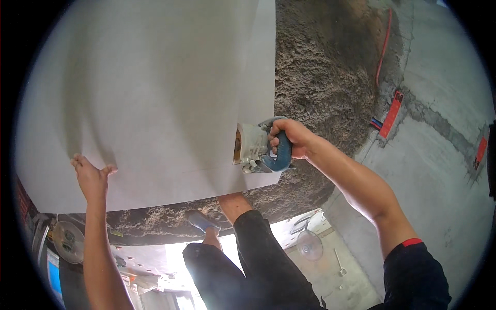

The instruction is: The person measures a large tile with a tape measure and marks it using a marker, then cuts the tile along the marked line using a handheld circular saw while holding the tile steady by hand.

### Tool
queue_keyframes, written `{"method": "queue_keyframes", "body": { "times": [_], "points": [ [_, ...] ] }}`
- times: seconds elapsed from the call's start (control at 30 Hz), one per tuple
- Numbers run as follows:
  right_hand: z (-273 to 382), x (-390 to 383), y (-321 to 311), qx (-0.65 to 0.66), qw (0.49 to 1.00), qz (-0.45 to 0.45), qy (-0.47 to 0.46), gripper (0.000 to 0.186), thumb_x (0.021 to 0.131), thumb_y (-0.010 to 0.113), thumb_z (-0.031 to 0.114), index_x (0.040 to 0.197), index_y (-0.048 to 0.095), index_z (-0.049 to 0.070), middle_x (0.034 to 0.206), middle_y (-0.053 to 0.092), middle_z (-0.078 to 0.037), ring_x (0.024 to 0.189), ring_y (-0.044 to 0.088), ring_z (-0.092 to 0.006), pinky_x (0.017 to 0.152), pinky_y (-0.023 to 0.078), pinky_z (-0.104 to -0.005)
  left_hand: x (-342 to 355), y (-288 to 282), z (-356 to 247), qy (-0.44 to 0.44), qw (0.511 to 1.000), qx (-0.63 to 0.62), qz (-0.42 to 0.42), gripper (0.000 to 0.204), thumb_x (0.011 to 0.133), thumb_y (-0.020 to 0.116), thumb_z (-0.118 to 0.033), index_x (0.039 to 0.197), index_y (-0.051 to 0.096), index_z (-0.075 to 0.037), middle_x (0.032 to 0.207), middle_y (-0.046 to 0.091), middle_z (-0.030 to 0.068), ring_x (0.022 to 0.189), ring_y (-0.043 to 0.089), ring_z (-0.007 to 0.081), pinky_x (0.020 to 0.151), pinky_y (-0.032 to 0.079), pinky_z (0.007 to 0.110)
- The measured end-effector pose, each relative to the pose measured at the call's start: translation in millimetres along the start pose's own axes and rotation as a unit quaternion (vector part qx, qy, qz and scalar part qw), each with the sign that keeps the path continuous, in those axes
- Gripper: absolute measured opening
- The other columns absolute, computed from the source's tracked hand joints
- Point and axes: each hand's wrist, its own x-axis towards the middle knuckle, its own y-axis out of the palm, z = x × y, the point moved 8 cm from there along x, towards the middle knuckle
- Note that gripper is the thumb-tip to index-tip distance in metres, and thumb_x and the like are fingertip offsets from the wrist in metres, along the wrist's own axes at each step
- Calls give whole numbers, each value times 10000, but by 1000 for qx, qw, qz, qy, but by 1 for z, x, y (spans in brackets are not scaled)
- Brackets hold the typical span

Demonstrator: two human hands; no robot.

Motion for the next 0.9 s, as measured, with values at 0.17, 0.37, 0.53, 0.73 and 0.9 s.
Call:
{"method": "queue_keyframes", "body": {
  "times": [0.17,0.37,0.53,0.73,0.9],
  "points": [
    [1,0,3,-22,1000,-14,1,13,753,514,70,757,509,58,574,519,-58,486,505,-176,503,482,-345,1,0,0,-10,1000,-1,4,1093,542,870,-299,1310,277,203,1341,344,406,1314,294,493,1082,316,438],
    [2,-2,3,-35,999,-36,3,25,747,519,58,767,507,67,575,517,-60,473,497,-179,489,477,-346,3,0,1,-39,997,39,46,1098,597,856,-342,1358,251,167,1403,295,368,1346,290,439,1091,317,398],
    [4,-11,5,2,1000,-20,-2,20,759,476,42,743,467,50,650,480,-35,528,490,-121,528,454,-300,-2,-9,-5,-19,1000,-1,13,1093,552,870,-308,1313,271,200,1332,325,433,1288,330,506,1061,342,446],
    [3,0,1,23,1000,-5,10,30,734,515,63,749,489,60,571,503,-59,477,502,-174,496,485,-344,-2,-10,-4,-18,1000,7,12,1073,550,871,-303,1299,291,203,1328,326,436,1286,331,507,1063,338,448],
    [5,6,1,31,999,-7,22,32,732,518,64,735,490,50,568,504,-63,477,494,-174,504,484,-339,-2,-7,-5,-5,1000,-4,5,1055,555,870,-286,1291,298,208,1325,334,433,1285,332,507,1068,333,444]
  ]
}}
